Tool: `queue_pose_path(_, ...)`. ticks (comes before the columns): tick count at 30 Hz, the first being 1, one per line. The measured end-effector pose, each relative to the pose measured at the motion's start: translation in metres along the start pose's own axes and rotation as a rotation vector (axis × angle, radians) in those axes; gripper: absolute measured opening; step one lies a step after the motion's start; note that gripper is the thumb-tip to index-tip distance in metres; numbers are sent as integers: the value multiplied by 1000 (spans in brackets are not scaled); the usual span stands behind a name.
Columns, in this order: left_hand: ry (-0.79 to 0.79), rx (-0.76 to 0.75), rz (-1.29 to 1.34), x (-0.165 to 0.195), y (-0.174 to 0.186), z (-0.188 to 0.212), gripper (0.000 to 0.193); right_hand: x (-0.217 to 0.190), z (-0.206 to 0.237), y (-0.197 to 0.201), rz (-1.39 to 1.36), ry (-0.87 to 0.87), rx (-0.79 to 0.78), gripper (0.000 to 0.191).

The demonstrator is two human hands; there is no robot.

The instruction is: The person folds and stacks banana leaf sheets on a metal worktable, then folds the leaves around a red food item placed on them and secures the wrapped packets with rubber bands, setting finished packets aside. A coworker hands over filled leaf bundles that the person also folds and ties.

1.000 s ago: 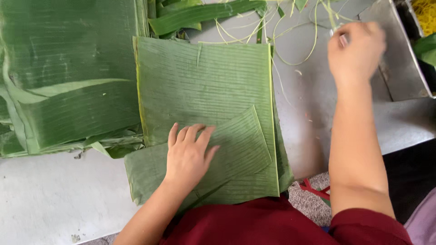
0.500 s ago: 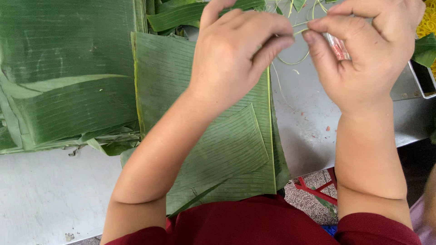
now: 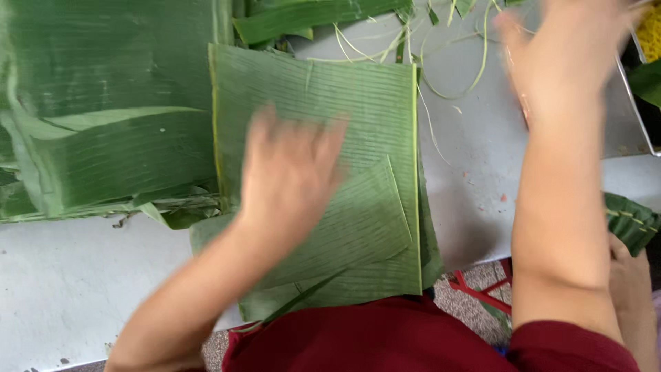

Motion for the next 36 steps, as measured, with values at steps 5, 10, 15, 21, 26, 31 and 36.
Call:
queue_pose_path(5,198,-344,246,12,-69,78,75,-11,99,-107,-401,-484,-725,35)
queue_pose_path(10,404,-221,446,0,-90,94,33,-13,129,-140,-302,-409,-587,43)
queue_pose_path(15,294,-176,345,19,-107,59,39,-20,120,-135,-407,-466,-388,42)
queue_pose_path(21,366,-89,195,21,-142,8,63,-42,138,-131,-775,-728,-279,18)
queue_pose_path(26,365,-61,157,22,-147,9,72,-34,157,-129,-1140,-1016,-25,19)
queue_pose_path(31,334,-37,144,27,-143,12,77,-25,153,-118,-1115,-995,55,18)
queue_pose_path(36,337,-90,117,30,-155,13,77,-28,163,-120,-1207,-1039,135,17)
Point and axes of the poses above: each hand's wrist, its own z-axis away from the middle knuckle, its own y-axis out of the back of the hand, x = y × z, the point moved 9 cm from there along -z, towards the middle knuckle, and after that the axes turned 6 degrees about x, right-handed, at the moved point
